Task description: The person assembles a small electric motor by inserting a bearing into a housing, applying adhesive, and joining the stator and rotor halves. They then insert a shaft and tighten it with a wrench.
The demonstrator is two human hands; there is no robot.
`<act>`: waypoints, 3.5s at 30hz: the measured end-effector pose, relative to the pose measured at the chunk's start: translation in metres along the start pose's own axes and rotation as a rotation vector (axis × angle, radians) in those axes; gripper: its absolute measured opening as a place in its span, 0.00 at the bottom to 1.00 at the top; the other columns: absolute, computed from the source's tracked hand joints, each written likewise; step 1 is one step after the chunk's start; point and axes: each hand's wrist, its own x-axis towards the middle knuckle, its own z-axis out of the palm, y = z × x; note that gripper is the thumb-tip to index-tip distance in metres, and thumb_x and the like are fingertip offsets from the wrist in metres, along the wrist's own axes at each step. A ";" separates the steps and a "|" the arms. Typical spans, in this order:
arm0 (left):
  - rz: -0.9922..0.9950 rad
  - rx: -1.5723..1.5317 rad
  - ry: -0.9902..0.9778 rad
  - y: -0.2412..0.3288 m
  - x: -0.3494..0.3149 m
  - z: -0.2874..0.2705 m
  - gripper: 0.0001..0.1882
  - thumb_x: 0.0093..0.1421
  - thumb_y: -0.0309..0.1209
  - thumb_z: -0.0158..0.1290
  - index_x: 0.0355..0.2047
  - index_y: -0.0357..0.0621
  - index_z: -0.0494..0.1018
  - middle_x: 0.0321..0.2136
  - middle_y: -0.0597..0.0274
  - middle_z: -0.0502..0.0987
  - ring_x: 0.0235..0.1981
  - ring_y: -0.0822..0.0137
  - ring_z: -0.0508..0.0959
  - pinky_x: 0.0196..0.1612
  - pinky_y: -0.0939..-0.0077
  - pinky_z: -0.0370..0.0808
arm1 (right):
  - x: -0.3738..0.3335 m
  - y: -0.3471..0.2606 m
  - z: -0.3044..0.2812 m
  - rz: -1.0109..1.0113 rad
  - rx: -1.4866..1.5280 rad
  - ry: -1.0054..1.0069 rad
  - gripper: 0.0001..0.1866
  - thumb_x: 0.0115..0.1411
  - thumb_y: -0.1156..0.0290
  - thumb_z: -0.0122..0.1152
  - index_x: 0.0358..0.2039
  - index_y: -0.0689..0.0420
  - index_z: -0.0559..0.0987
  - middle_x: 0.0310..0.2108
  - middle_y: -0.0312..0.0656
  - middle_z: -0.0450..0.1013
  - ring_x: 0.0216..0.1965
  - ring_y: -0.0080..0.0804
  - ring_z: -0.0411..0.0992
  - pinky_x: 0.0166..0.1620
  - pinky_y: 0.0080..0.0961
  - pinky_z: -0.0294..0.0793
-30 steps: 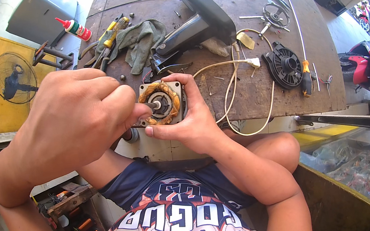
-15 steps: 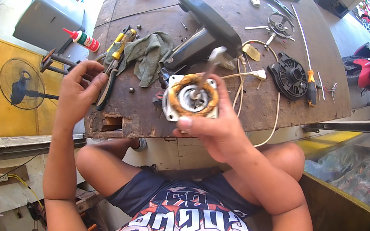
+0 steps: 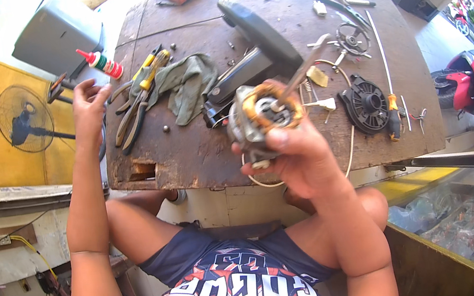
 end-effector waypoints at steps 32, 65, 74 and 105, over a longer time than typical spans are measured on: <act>1.137 0.306 -1.070 0.286 0.034 0.319 0.21 0.65 0.43 0.68 0.51 0.43 0.87 0.48 0.48 0.87 0.46 0.55 0.86 0.52 0.58 0.81 | 0.008 0.073 0.005 -0.069 0.051 0.051 0.51 0.49 0.86 0.85 0.69 0.50 0.65 0.60 0.41 0.73 0.60 0.35 0.77 0.61 0.37 0.84; 0.561 -0.137 -0.353 0.063 0.054 0.034 0.27 0.62 0.33 0.75 0.60 0.42 0.80 0.51 0.60 0.86 0.52 0.64 0.85 0.60 0.62 0.80 | 0.006 0.048 0.013 0.137 -0.019 0.094 0.45 0.67 0.60 0.78 0.75 0.45 0.57 0.58 0.44 0.74 0.52 0.41 0.79 0.49 0.50 0.89; 1.368 0.500 -0.370 0.186 -0.036 0.040 0.31 0.46 0.29 0.72 0.54 0.62 0.86 0.46 0.67 0.79 0.52 0.58 0.79 0.58 0.57 0.70 | 0.003 0.049 0.015 0.165 -0.011 0.103 0.43 0.67 0.59 0.77 0.73 0.46 0.58 0.58 0.44 0.75 0.47 0.40 0.81 0.47 0.48 0.89; 1.488 0.697 -0.371 0.183 -0.066 0.037 0.27 0.47 0.30 0.72 0.50 0.63 0.86 0.46 0.68 0.77 0.52 0.60 0.77 0.57 0.58 0.69 | 0.000 0.052 0.020 0.158 -0.025 0.109 0.41 0.68 0.62 0.76 0.72 0.47 0.59 0.57 0.44 0.75 0.47 0.39 0.81 0.47 0.50 0.89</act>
